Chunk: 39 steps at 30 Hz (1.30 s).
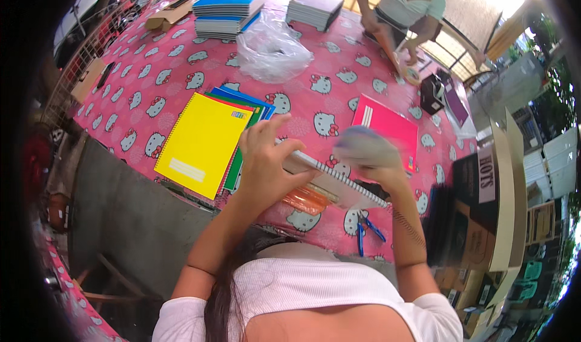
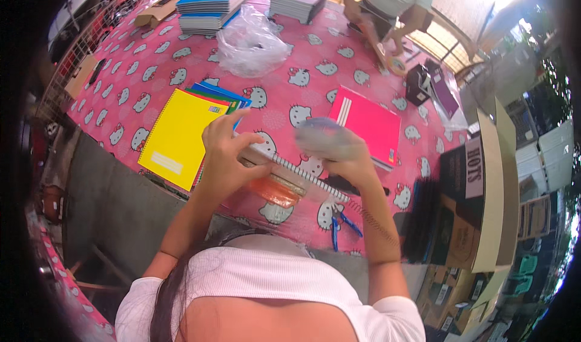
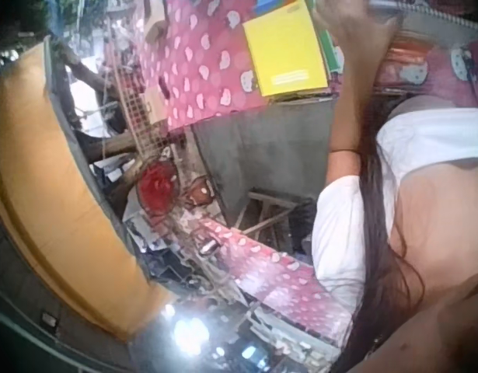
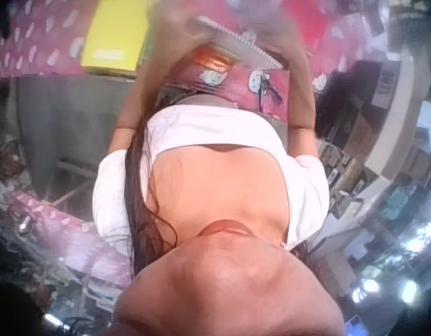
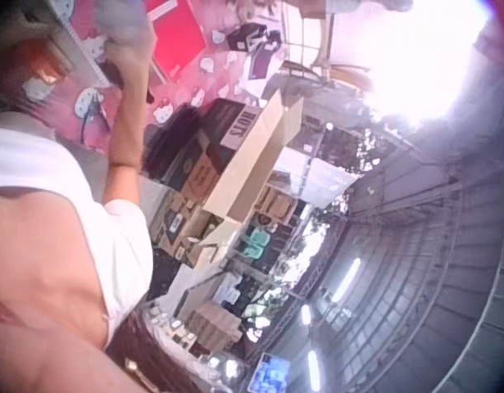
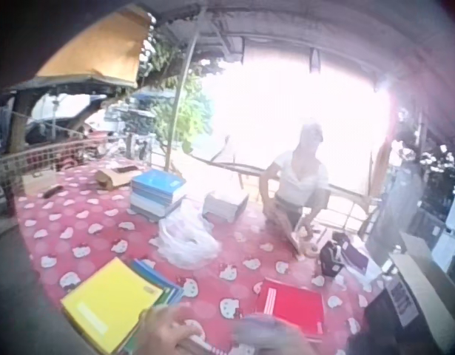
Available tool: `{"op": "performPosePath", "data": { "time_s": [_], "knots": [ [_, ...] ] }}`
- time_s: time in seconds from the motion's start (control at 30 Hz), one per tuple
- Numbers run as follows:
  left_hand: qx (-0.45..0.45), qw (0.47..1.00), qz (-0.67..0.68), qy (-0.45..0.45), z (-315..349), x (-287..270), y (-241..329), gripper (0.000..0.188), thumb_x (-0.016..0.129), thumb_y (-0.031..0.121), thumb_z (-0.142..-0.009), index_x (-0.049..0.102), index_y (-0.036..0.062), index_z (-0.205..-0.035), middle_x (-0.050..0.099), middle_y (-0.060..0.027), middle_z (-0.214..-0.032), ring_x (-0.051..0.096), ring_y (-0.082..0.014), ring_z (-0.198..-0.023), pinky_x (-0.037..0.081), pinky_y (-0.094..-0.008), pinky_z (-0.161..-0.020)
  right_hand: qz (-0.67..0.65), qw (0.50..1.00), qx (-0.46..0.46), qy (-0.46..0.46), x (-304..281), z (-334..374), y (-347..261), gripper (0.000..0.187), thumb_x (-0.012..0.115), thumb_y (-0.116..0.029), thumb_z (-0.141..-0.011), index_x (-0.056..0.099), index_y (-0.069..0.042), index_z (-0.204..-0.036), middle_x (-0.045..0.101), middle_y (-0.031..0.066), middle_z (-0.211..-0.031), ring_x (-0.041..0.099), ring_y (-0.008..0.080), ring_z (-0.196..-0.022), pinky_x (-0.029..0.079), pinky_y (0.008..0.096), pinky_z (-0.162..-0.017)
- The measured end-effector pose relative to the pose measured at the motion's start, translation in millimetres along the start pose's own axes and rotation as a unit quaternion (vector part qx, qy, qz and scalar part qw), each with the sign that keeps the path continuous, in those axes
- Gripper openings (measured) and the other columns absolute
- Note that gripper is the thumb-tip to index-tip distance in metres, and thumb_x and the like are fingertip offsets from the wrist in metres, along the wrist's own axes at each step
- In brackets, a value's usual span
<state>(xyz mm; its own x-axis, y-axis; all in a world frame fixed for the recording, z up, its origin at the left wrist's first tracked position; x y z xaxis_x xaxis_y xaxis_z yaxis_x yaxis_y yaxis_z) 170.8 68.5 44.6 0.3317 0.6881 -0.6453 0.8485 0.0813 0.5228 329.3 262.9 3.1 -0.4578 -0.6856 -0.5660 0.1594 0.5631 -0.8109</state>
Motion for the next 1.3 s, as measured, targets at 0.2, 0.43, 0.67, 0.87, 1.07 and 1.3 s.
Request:
{"op": "performPosePath", "data": {
  "time_s": [0.2, 0.43, 0.67, 0.87, 1.07, 1.3],
  "knots": [
    [0.012, 0.996, 0.065, 0.062, 9, -3, -10, 0.041, 0.089, 0.025, -0.05, 0.068, 0.0077, -0.08, 0.03, -0.021, -0.147, 0.033, -0.0414, -0.129, 0.032, -0.052, -0.103, -0.02, 0.997, -0.056, -0.045, 11, -19, -13, 0.054, 0.071, 0.004, -0.061, 0.062, -0.002, -0.114, 0.067, 0.0074, -0.095, 0.063, 0.0138, -0.089, 0.05, 0.0282, -0.075],
    [-0.032, 0.993, 0.09, 0.068, 12, -7, -36, 0.054, 0.089, 0.018, -0.053, 0.064, 0.0092, -0.1, 0.037, -0.0194, -0.143, 0.046, -0.0364, -0.121, 0.04, -0.0442, -0.099, 0.147, 0.988, 0.026, -0.029, 27, -49, -20, 0.059, 0.077, 0.003, -0.057, 0.059, -0.002, -0.114, 0.067, 0.0078, -0.095, 0.065, 0.0168, -0.091, 0.052, 0.0329, -0.072],
    [-0.164, 0.923, 0.332, 0.109, 19, -1, -59, 0.062, 0.084, 0.008, -0.066, 0.053, 0.0046, -0.119, 0.057, -0.0096, -0.11, 0.057, -0.0193, -0.104, 0.047, -0.0331, -0.089, 0.082, 0.992, 0.081, -0.049, 36, -70, -28, 0.052, 0.072, 0.002, -0.06, 0.063, -0.001, -0.11, 0.068, 0.0064, -0.097, 0.062, 0.0162, -0.099, 0.046, 0.0318, -0.092],
    [-0.236, 0.832, 0.49, 0.111, 32, -2, -81, 0.049, 0.071, -0.009, -0.076, 0.06, 0.0012, -0.123, 0.061, 0.0014, -0.094, 0.057, -0.0076, -0.085, 0.046, -0.021, -0.078, -0.062, 0.983, -0.118, -0.126, 48, -79, -63, 0.06, 0.063, 0.003, -0.06, 0.059, -0.002, -0.119, 0.067, 0.0067, -0.094, 0.061, 0.0137, -0.091, 0.05, 0.0301, -0.08],
    [-0.276, 0.823, 0.491, 0.079, 31, -1, -86, 0.044, 0.07, -0.008, -0.078, 0.063, 0.0022, -0.121, 0.064, 0.0001, -0.096, 0.056, -0.0059, -0.084, 0.046, -0.0219, -0.079, 0.161, 0.972, 0.139, -0.098, 61, -63, 25, 0.056, 0.064, -0.002, -0.064, 0.057, -0.004, -0.119, 0.066, 0.0154, -0.106, 0.064, 0.0319, -0.098, 0.051, 0.0353, -0.083],
    [-0.231, 0.773, 0.591, 0.022, 27, 3, -104, 0.021, 0.07, 0.001, -0.083, 0.066, 0.0037, -0.104, 0.066, -0.004, -0.099, 0.056, -0.0082, -0.088, 0.045, -0.0233, -0.08, 0.304, 0.936, 0.079, 0.157, 40, 85, 63, 0.065, 0.072, -0.033, -0.074, 0.048, -0.004, -0.127, 0.047, 0.0221, -0.134, 0.044, 0.0403, -0.124, 0.034, 0.0529, -0.101]
  ]
}}
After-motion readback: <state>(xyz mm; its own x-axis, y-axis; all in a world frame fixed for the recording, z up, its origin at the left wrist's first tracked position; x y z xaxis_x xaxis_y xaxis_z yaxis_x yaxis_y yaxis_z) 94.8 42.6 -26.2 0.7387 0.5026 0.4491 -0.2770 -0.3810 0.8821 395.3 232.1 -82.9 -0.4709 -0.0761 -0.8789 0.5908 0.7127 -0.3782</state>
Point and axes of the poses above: each hand's wrist, its own z-axis away from the middle knuckle, its own x-axis out of the palm, y = z × x, the point moved 4 cm from there along -z, towards the middle knuckle
